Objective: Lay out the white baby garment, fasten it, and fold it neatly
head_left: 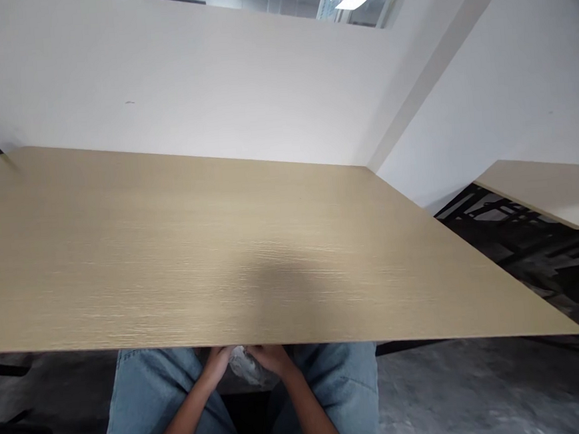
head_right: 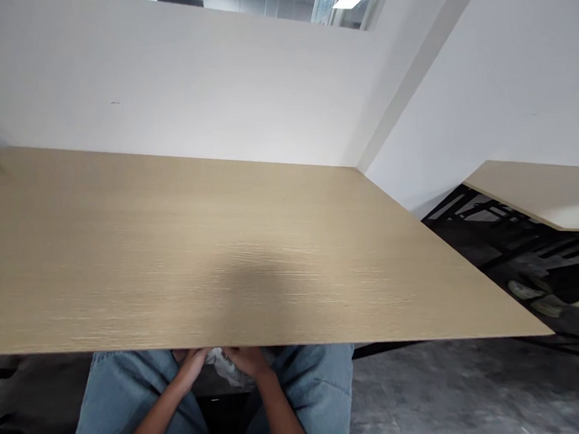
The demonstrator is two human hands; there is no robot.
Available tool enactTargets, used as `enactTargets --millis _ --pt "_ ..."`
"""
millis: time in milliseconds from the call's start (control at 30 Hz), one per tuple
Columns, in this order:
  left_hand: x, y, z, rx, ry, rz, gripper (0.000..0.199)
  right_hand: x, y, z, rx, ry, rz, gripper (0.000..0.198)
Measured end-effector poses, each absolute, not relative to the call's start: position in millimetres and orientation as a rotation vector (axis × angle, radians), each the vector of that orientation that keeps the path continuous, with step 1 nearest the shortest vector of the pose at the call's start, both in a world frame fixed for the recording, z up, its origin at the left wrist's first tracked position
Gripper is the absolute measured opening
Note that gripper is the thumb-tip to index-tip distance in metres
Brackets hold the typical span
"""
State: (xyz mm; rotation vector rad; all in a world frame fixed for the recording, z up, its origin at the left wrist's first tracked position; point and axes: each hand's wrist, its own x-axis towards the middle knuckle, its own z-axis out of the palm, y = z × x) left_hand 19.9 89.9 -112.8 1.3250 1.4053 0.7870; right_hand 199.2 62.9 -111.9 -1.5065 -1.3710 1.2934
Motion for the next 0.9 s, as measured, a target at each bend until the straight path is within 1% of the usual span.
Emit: enactTargets --millis 233,367,600,733,900 --pt "15 83 -114 1.388 1.196 0.711 0.034 194 60 -103 -1.446 -1.501 1.247 0.041" --pt "16 81 -120 1.420 1.212 0.724 0.039 194 60 -96 -1.466 -1.525 1.186 0.042" --pt "17 86 -133 1.647 1.341 0.828 0.034 199 59 -98 -1.477 -1.507 1.194 0.052" --pt "14 88 -140 1.729 1.498 0.933 0.033 199 59 -103 -1.499 -1.459 1.195 0.046" --pt "16 84 -134 1.783 1.392 0.898 0.037 199 59 -110 -1.486 -1.469 1.218 0.042"
